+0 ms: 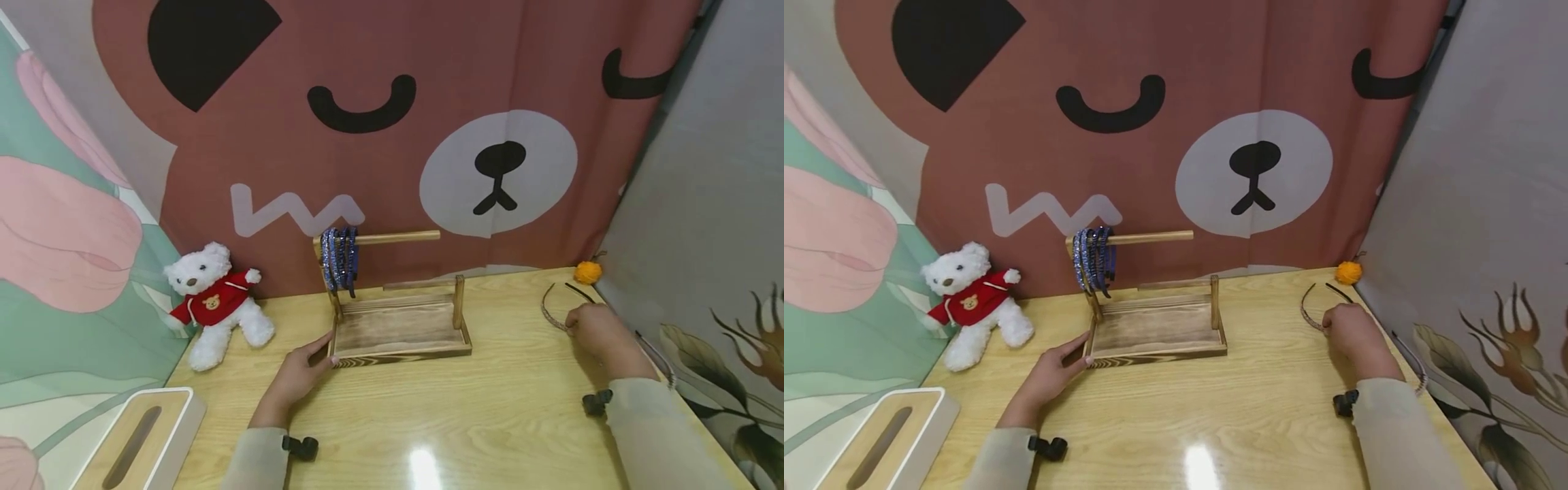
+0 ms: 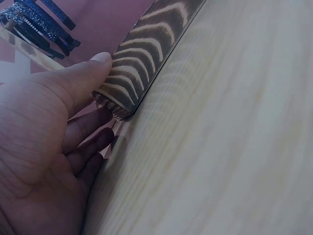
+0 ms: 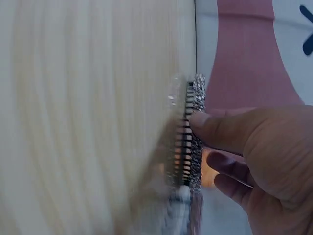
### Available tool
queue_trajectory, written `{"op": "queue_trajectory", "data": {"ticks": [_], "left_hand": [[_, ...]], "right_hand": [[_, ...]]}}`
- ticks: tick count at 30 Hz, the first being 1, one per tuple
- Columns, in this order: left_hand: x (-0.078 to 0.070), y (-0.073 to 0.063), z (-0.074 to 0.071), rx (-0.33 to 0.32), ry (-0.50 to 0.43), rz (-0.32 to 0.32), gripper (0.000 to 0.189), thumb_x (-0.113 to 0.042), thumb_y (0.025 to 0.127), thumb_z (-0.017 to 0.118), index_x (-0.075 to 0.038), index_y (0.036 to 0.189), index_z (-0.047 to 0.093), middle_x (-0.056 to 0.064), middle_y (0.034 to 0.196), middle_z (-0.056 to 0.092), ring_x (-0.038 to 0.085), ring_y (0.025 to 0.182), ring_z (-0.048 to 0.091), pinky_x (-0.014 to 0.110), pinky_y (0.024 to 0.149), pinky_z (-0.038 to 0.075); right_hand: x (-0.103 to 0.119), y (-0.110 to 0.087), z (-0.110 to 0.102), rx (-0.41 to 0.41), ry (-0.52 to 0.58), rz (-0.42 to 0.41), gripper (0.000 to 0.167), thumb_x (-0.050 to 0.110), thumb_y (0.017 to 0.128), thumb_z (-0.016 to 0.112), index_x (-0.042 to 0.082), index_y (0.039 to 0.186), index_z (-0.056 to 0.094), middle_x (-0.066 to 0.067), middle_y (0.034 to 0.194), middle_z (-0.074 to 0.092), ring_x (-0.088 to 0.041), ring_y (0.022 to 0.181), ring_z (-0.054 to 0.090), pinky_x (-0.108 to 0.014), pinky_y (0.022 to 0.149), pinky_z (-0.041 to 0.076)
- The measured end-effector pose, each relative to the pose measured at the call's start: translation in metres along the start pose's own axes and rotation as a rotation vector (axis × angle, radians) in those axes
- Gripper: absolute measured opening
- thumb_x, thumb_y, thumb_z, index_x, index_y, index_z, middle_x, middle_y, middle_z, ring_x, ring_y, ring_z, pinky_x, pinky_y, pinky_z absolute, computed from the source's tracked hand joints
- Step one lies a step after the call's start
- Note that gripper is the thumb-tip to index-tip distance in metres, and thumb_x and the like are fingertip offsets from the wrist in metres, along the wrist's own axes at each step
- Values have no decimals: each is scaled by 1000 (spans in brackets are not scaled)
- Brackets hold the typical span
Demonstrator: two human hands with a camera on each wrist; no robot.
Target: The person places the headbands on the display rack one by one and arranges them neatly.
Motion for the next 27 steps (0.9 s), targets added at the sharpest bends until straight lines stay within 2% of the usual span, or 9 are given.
{"op": "queue_trajectory", "data": {"ticks": [3,6,10,13,15,17,21,25,27], "left_hand": [[-1,0,0,4,-4,-3,65,-42,105,75,-32,165,51,11,166,53,41,158,44,61,131,33],[-2,-1,-1,-2,-4,-8,64,-41,105,75,-32,165,51,11,166,53,41,158,43,62,131,33],[-3,-1,-1,-6,1,-13,64,-40,106,74,-33,165,51,11,167,52,42,158,43,63,131,33],[-4,-1,1,2,-6,-15,64,-40,106,74,-33,165,51,10,167,52,41,158,43,62,131,33],[-4,0,3,8,-8,-16,64,-40,106,74,-33,165,51,10,167,52,41,158,43,62,131,33],[-4,0,3,9,-5,-14,64,-40,105,75,-32,165,51,11,167,52,41,158,43,62,131,34],[-4,0,-1,2,22,-12,65,-41,105,75,-32,165,51,13,166,53,41,157,44,61,131,34],[-4,-1,-2,-1,25,-18,64,-40,106,74,-31,165,51,13,167,52,42,158,43,63,131,33],[-5,-1,-3,1,28,-14,65,-39,106,73,-30,166,50,14,167,51,43,158,42,64,131,33]], "right_hand": [[17,6,7,0,20,0,7,1,96,78,3,100,83,-19,101,79,-46,99,73,-62,89,61],[39,16,14,5,54,-27,7,4,99,76,6,101,83,-13,99,78,-40,98,72,-60,89,61],[62,28,21,23,101,-65,16,12,102,78,3,114,82,-13,104,78,-36,98,72,-57,88,61],[65,28,20,55,135,-53,35,18,100,81,-1,128,77,-20,117,76,-41,106,72,-60,92,61],[59,24,16,67,137,-51,40,19,97,84,-2,130,76,-22,122,76,-45,112,71,-63,96,59],[52,19,13,85,137,-47,40,16,94,86,-2,128,76,-23,123,76,-47,114,70,-64,97,58],[40,13,9,85,99,-44,24,4,94,82,2,118,81,-19,114,79,-47,110,71,-64,94,59],[39,12,10,34,30,-88,21,-5,94,75,11,103,85,-11,101,81,-43,101,72,-62,92,60],[44,12,12,12,19,-113,20,-3,95,77,14,98,86,-7,97,81,-39,96,72,-60,91,61]]}}
Point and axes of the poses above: each hand's wrist, its own y-axis towards the middle knuckle, its own z-axis out of the palm, x = y × z, the point moved 4 cm from there along y, towards the middle knuckle
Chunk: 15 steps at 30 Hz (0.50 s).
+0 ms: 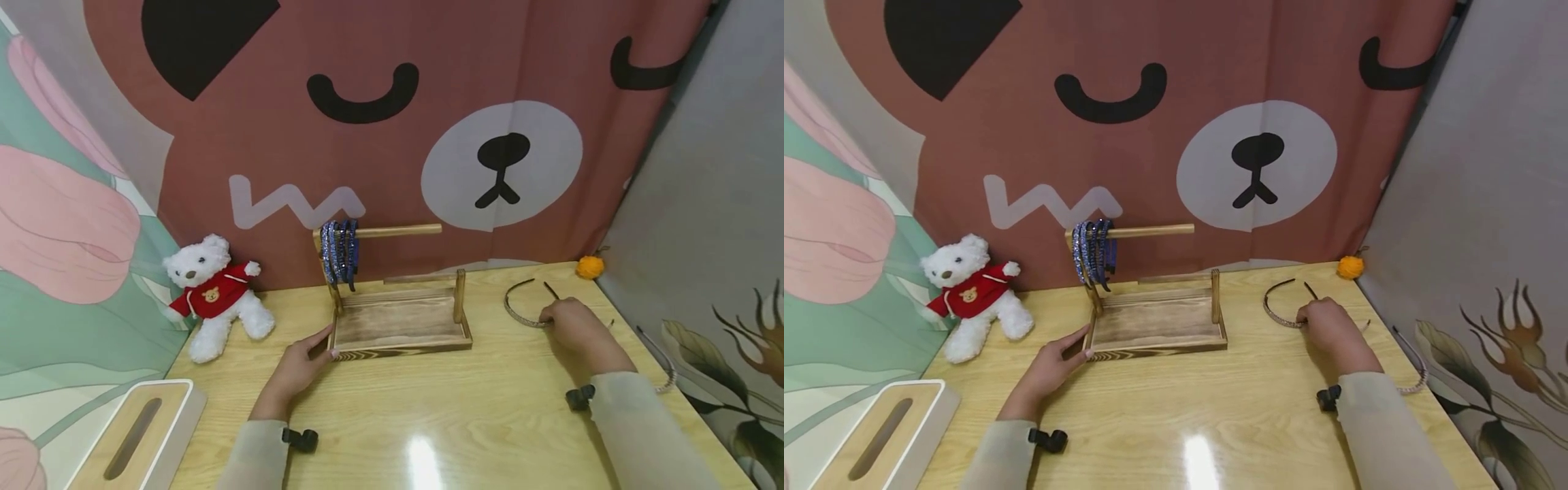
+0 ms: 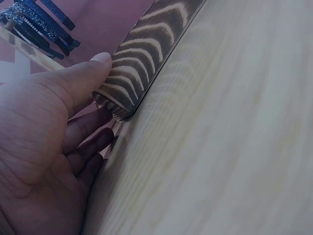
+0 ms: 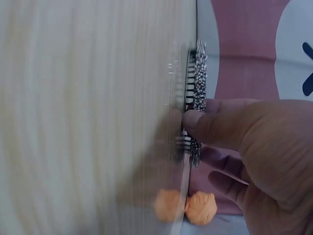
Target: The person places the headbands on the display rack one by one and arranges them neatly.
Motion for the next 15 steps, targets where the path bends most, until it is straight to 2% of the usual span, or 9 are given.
{"op": "queue_trajectory", "data": {"ticks": [4,6,9,12,15], "left_hand": [[0,0,1,-7,-2,2,65,-40,106,75,-29,165,51,15,166,52,43,157,43,62,131,33],[0,0,1,-10,-1,8,66,-40,105,75,-28,165,51,15,165,52,43,157,44,62,131,33],[0,0,1,-12,0,14,66,-41,105,75,-28,165,52,15,165,53,42,157,44,61,131,33],[-2,0,1,-9,-5,7,66,-40,105,75,-28,165,51,14,166,52,42,157,43,62,131,33],[-3,0,0,-5,-12,0,65,-39,106,74,-28,166,51,14,166,52,42,158,42,62,131,32]], "right_hand": [[14,4,4,2,42,-23,11,4,98,79,13,98,85,-3,94,80,-32,91,73,-58,88,62],[22,6,5,8,105,-10,8,7,100,78,11,104,85,-4,96,79,-31,93,74,-57,87,62],[32,11,5,-14,208,28,13,11,105,74,7,114,83,-8,103,79,-31,98,74,-56,88,62],[37,17,2,-63,346,94,21,18,110,68,6,124,79,-13,113,78,-31,101,71,-49,83,61],[38,24,-5,-121,547,185,36,31,114,62,5,135,74,-18,124,76,-29,106,68,-44,86,59]]}}
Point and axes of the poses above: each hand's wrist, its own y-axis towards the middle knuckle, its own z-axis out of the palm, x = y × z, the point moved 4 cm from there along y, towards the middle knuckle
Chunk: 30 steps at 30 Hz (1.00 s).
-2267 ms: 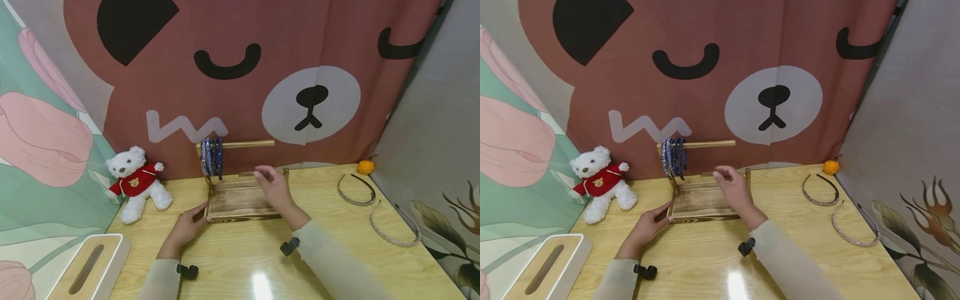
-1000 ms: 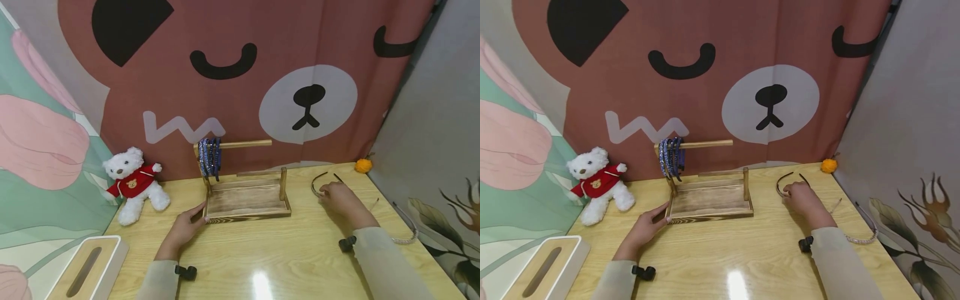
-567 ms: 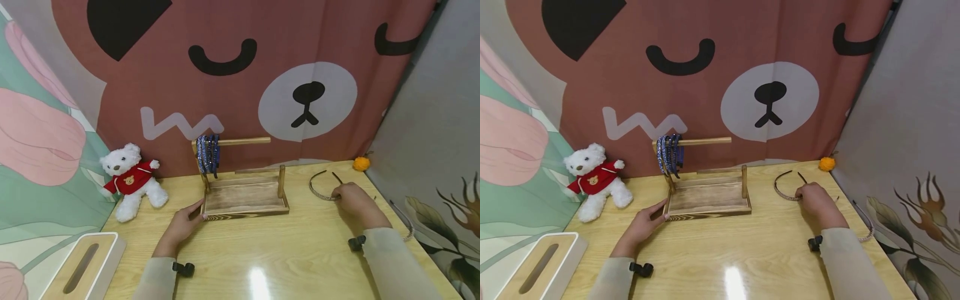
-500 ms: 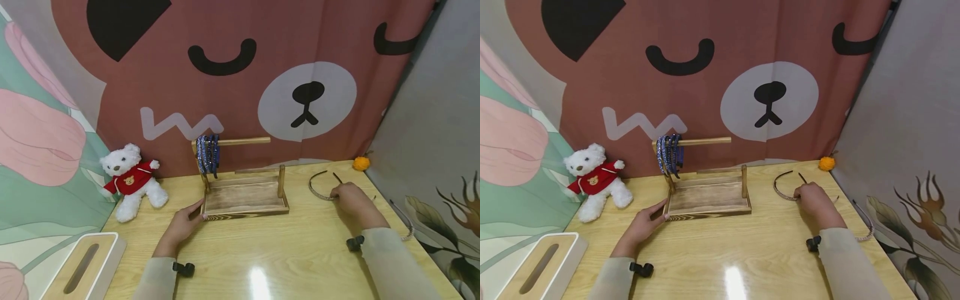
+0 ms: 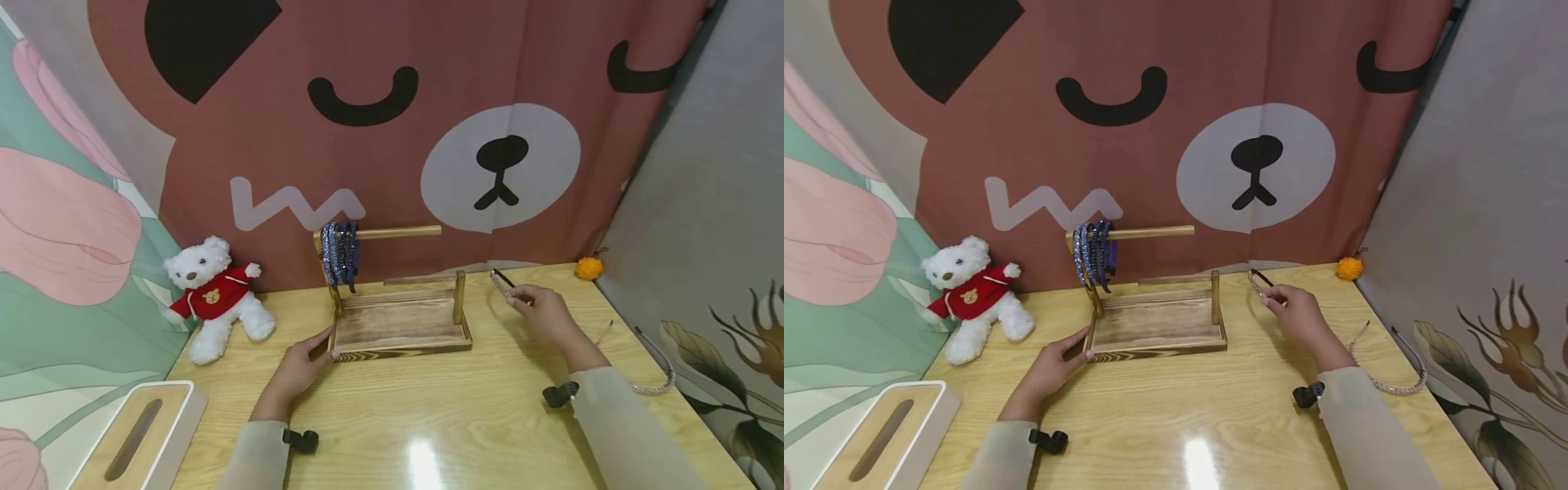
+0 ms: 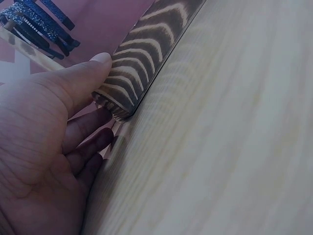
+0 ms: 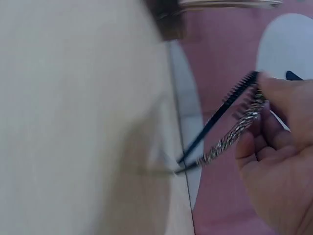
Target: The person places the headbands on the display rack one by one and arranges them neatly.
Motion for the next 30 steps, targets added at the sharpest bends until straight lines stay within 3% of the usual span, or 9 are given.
{"op": "queue_trajectory", "data": {"ticks": [4,6,10,14,17,24,30], "left_hand": [[-2,-1,-1,5,-5,2,66,-37,106,75,-26,166,51,15,166,51,42,158,42,62,131,33],[-2,-1,-1,7,-9,0,66,-37,106,75,-26,166,51,15,166,51,42,158,42,61,132,32],[-1,-1,0,8,-15,-2,66,-39,106,74,-26,166,51,14,167,51,42,159,41,62,132,31],[2,0,1,6,-8,2,66,-40,106,74,-27,166,50,14,167,51,43,159,41,63,132,31],[2,-1,1,5,-2,5,65,-41,107,73,-27,166,50,15,167,51,44,158,41,64,131,31],[2,-3,1,9,-19,-16,65,-40,105,75,-30,165,52,15,167,51,45,158,42,65,131,31],[1,-3,1,0,4,3,65,-40,106,73,-28,166,51,17,166,51,47,156,43,67,129,33]], "right_hand": [[10,10,-12,-38,298,117,57,48,113,57,4,148,65,-16,136,69,-18,116,64,-47,106,58],[18,16,-17,-49,411,157,61,50,113,57,3,151,61,-8,137,66,-11,118,62,-39,112,55],[41,26,-27,-108,602,176,53,44,113,59,4,147,62,5,128,63,-6,117,61,-16,101,56],[66,35,-38,-173,781,140,32,36,111,65,12,132,69,6,120,63,-10,113,59,-12,93,56],[80,41,-44,-189,823,133,25,35,111,66,16,127,70,6,120,62,-10,111,56,-14,93,55],[104,48,-46,-173,674,134,54,37,112,63,-1,150,61,9,121,60,-8,110,55,-18,95,54],[127,53,-30,-156,662,108,54,37,112,65,-3,148,62,2,120,61,-10,105,56,-24,93,56]]}}
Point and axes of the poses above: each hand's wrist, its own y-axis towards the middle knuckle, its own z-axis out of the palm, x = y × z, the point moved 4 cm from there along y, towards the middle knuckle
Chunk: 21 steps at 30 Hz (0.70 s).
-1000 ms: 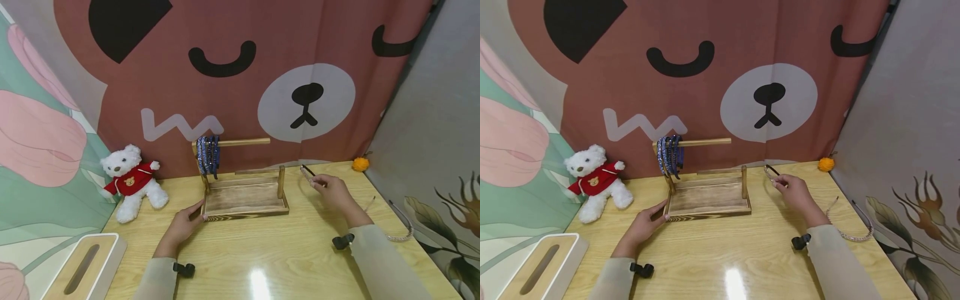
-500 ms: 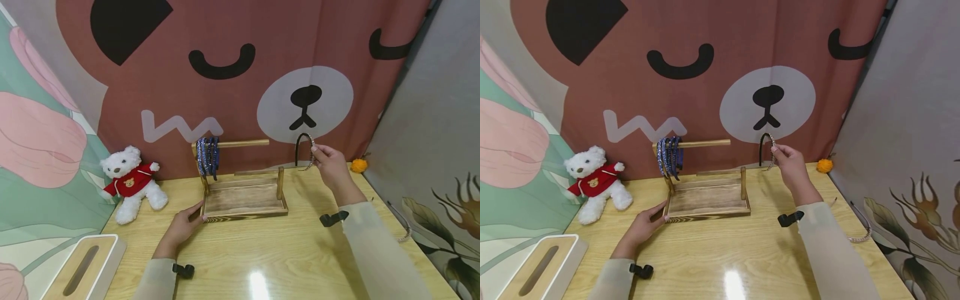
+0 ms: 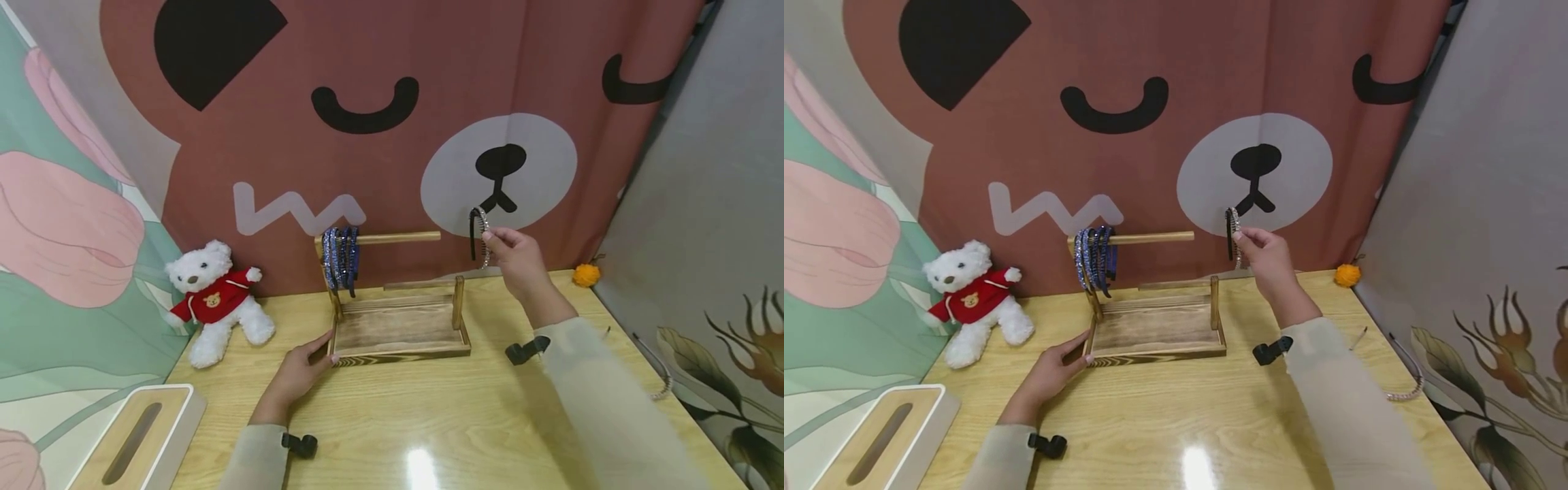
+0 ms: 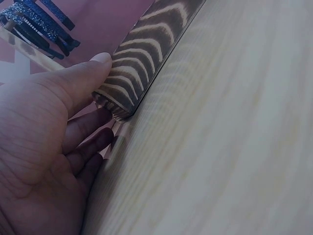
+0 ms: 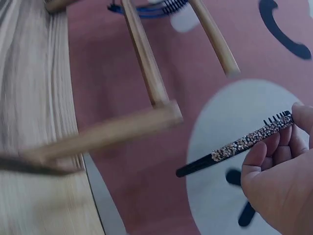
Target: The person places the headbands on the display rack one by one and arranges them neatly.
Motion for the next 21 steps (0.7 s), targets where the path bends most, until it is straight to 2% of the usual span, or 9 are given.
{"op": "queue_trajectory", "data": {"ticks": [3,6,9,13,17,21], "left_hand": [[0,0,0,1,1,-2,64,-40,107,73,-28,166,51,15,166,51,45,157,42,65,130,32],[1,1,0,-1,-1,6,65,-41,106,74,-28,165,51,15,166,52,44,157,43,64,131,32],[2,1,0,-5,-3,11,66,-42,106,74,-27,165,52,15,166,52,44,157,44,63,131,33],[2,0,0,-11,-1,10,65,-40,106,74,-26,165,53,16,165,53,44,156,44,63,130,34],[1,0,0,-5,-7,-2,64,-40,105,75,-30,164,53,13,165,54,43,156,44,63,130,33],[1,1,1,-3,-5,-8,63,-39,106,74,-32,164,52,12,166,53,43,157,45,63,131,33]], "right_hand": [[2,-2,20,10,-13,-4,52,40,110,67,2,145,66,3,120,62,-11,110,56,-33,103,53],[3,-3,44,24,22,-18,48,37,110,69,3,143,68,2,122,63,-14,116,57,-41,112,50],[4,-6,71,39,51,-39,42,32,110,70,3,140,71,1,122,65,-15,115,59,-37,107,53],[2,-11,106,57,74,-48,36,30,109,72,4,134,75,2,114,68,-13,104,63,-27,86,54],[1,-14,135,68,85,-41,35,30,108,73,5,132,77,0,108,70,-14,94,63,-27,76,53],[1,-15,159,63,89,-29,31,31,107,75,9,129,79,-1,108,72,-14,90,63,-29,73,53]]}}
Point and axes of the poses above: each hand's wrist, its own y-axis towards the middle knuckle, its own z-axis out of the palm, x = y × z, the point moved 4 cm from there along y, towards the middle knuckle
